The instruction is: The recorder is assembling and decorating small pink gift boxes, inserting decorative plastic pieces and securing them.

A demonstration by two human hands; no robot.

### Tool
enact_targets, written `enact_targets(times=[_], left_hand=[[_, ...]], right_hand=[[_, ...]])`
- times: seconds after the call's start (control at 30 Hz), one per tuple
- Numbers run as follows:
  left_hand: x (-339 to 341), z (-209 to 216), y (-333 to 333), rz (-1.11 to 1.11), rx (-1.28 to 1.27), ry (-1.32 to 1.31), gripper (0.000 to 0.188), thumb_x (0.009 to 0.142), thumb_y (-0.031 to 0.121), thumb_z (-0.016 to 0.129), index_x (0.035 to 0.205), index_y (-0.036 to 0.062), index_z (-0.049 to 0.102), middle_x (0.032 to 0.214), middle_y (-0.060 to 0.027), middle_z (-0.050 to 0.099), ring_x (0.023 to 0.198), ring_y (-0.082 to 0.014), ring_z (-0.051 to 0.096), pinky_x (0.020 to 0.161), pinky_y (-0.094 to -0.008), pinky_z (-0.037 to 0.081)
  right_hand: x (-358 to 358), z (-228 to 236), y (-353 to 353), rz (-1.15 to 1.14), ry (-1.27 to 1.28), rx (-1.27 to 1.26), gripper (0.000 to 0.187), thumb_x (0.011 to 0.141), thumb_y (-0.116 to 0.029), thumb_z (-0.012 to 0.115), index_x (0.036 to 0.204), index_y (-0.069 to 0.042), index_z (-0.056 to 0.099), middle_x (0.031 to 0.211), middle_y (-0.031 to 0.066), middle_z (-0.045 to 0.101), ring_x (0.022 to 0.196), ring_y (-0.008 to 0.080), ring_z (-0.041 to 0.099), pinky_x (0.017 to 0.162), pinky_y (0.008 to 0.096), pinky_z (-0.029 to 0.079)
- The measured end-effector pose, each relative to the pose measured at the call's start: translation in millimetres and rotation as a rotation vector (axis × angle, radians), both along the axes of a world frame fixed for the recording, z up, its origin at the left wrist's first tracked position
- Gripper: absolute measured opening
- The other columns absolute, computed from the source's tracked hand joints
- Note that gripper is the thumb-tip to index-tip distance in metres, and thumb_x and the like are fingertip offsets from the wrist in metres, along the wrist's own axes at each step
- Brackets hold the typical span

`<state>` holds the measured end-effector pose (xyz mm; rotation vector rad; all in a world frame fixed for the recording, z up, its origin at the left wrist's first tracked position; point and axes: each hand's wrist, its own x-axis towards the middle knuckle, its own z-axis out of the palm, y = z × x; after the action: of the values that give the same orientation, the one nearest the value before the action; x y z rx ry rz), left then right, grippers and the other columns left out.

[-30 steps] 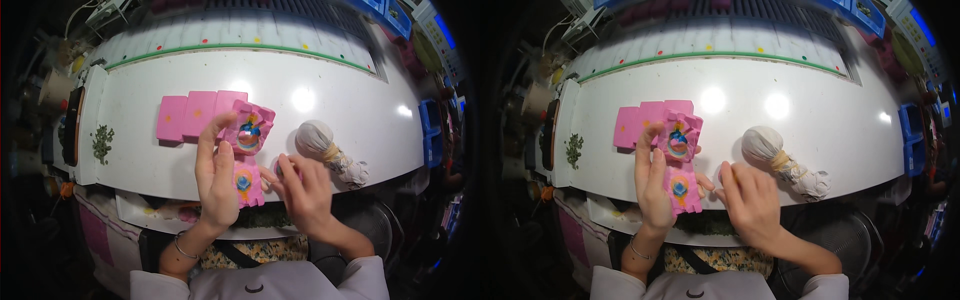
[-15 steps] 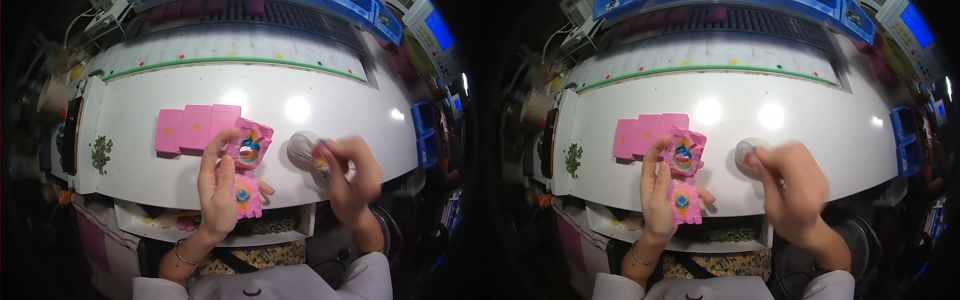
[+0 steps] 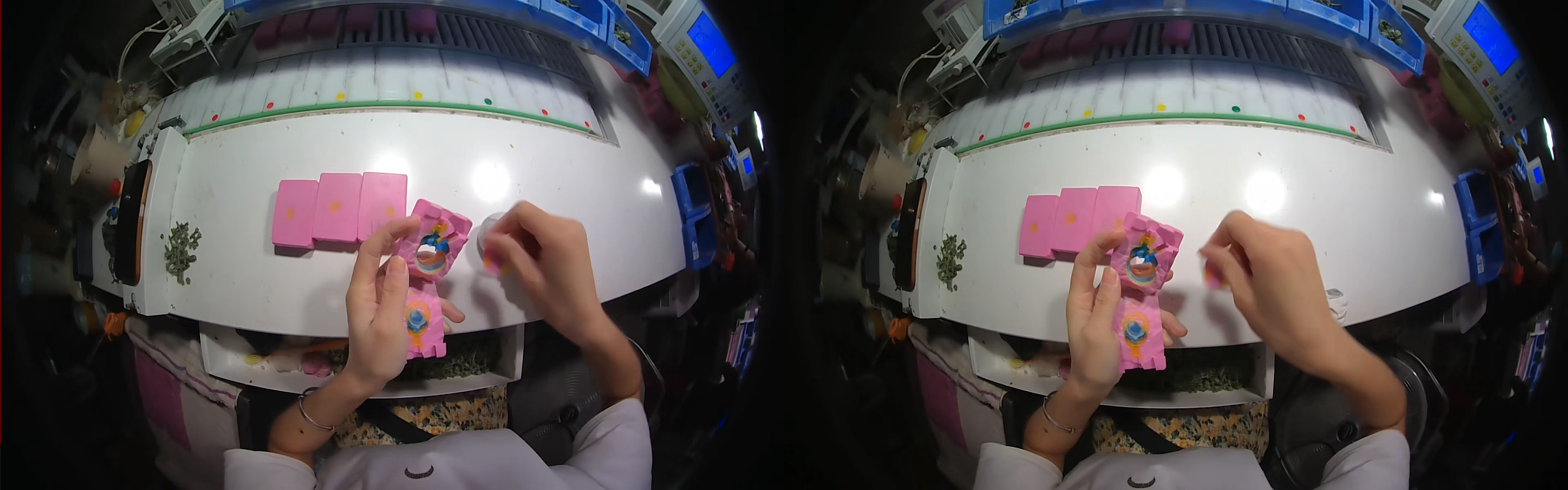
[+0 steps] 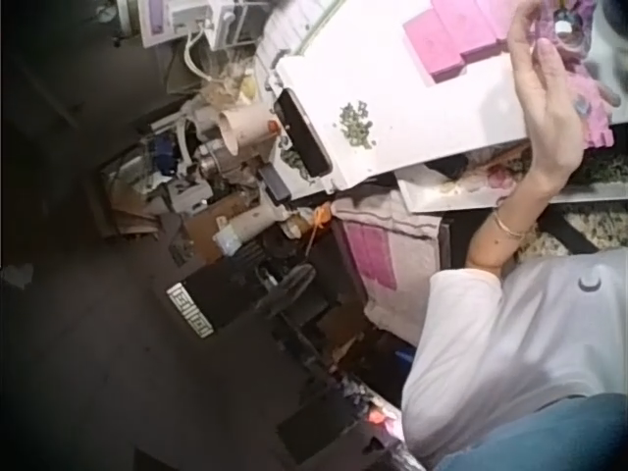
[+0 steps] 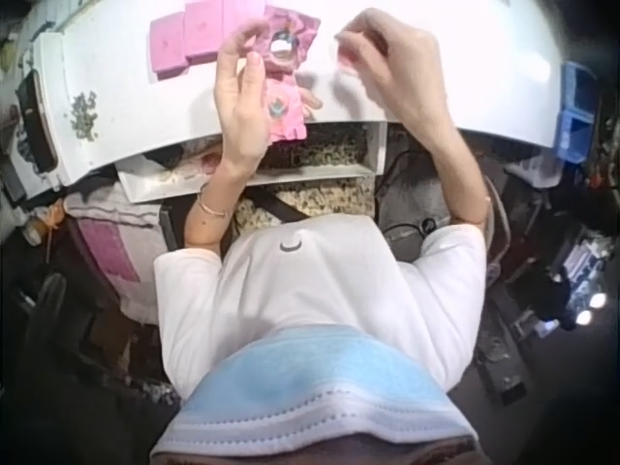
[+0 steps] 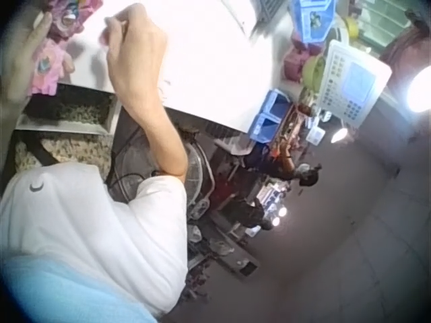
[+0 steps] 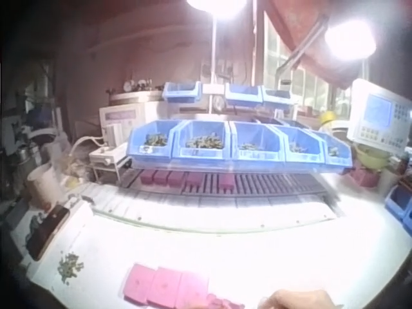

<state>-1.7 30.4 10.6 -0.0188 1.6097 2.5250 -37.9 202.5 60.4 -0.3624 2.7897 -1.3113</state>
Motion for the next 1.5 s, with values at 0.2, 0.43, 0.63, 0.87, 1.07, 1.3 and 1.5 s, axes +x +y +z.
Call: enact_targets(times=[0.2,0.43,0.63,0.87,1.07,1.3,1.5], left_hand=[[6.1,12.2,6.7,-0.122,0.078,-0.017,0.037,0.097,0.012,0.03,0.133,0.0105,0.019,0.106,-0.0227,0.054,0.062,-0.0256,0.064,0.056,-0.0335,0.056],[3.2,6.0,-14.0,-0.32,-0.179,0.05,0.047,0.087,0.003,0.056,0.13,-0.0027,0.038,0.102,-0.0095,0.06,0.078,-0.0071,0.058,0.067,-0.0214,0.048],[-7.9,17.5,-23.1,-0.385,-0.292,-0.072,0.022,0.081,0.0,0.062,0.103,-0.0044,0.063,0.087,-0.005,0.066,0.079,-0.0049,0.057,0.07,-0.0217,0.049],[-10.2,24.3,-20.7,-0.476,-0.312,-0.059,0.026,0.081,0.0,0.064,0.107,-0.002,0.062,0.087,-0.0044,0.066,0.079,-0.0046,0.056,0.071,-0.0218,0.049],[-8.9,15.1,-20.3,-0.409,-0.289,-0.046,0.025,0.082,0.003,0.065,0.107,-0.0027,0.062,0.085,-0.004,0.066,0.079,-0.0043,0.057,0.067,-0.0241,0.049],[-8.8,11.2,-21.5,0.148,-0.988,0.637,0.046,0.06,-0.009,0.063,0.106,-0.0048,0.061,0.098,-0.0194,0.061,0.079,-0.0277,0.063,0.069,-0.0307,0.05],[-8.9,10.5,-12.7,0.296,-1.065,0.866,0.05,0.053,-0.008,0.061,0.103,-0.0073,0.061,0.095,-0.0161,0.059,0.074,-0.0258,0.059,0.062,-0.0315,0.05]], right_hand=[[11.7,-13.9,-13.9,-0.017,-0.479,-0.528,0.017,0.083,-0.005,0.064,0.093,0.006,0.057,0.061,0.0007,0.058,0.058,0.0009,0.05,0.052,0.018,0.04],[11.8,-5.3,-9.6,0.048,-0.529,-0.687,0.015,0.085,-0.005,0.061,0.093,0.006,0.058,0.066,0.0001,0.061,0.058,0.001,0.05,0.05,0.0168,0.038],[18.8,-7.6,-10.4,0.155,-0.39,-0.465,0.022,0.083,-0.009,0.065,0.099,0.005,0.059,0.068,0.0022,0.061,0.064,0.0025,0.055,0.054,0.017,0.043],[21.6,-3.2,-3.0,0.151,-0.304,-0.5,0.017,0.083,-0.007,0.065,0.094,0.004,0.061,0.066,0.0022,0.06,0.063,0.0023,0.054,0.053,0.0164,0.04],[14.2,-11.5,1.0,0.076,-0.474,-0.596,0.02,0.083,-0.005,0.062,0.101,0.003,0.063,0.064,-0.0003,0.058,0.057,0.0007,0.047,0.049,0.0171,0.036],[25.9,20.6,21.3,-0.196,-0.47,-0.685,0.014,0.075,0.004,0.065,0.088,0.006,0.061,0.069,0.0096,0.063,0.054,0.0081,0.058,0.045,0.0156,0.042],[25.0,6.0,8.1,0.081,-0.434,-0.671,0.008,0.076,0.001,0.069,0.079,0.001,0.061,0.094,0.0076,0.059,0.091,0.0143,0.056,0.088,0.0287,0.042]])
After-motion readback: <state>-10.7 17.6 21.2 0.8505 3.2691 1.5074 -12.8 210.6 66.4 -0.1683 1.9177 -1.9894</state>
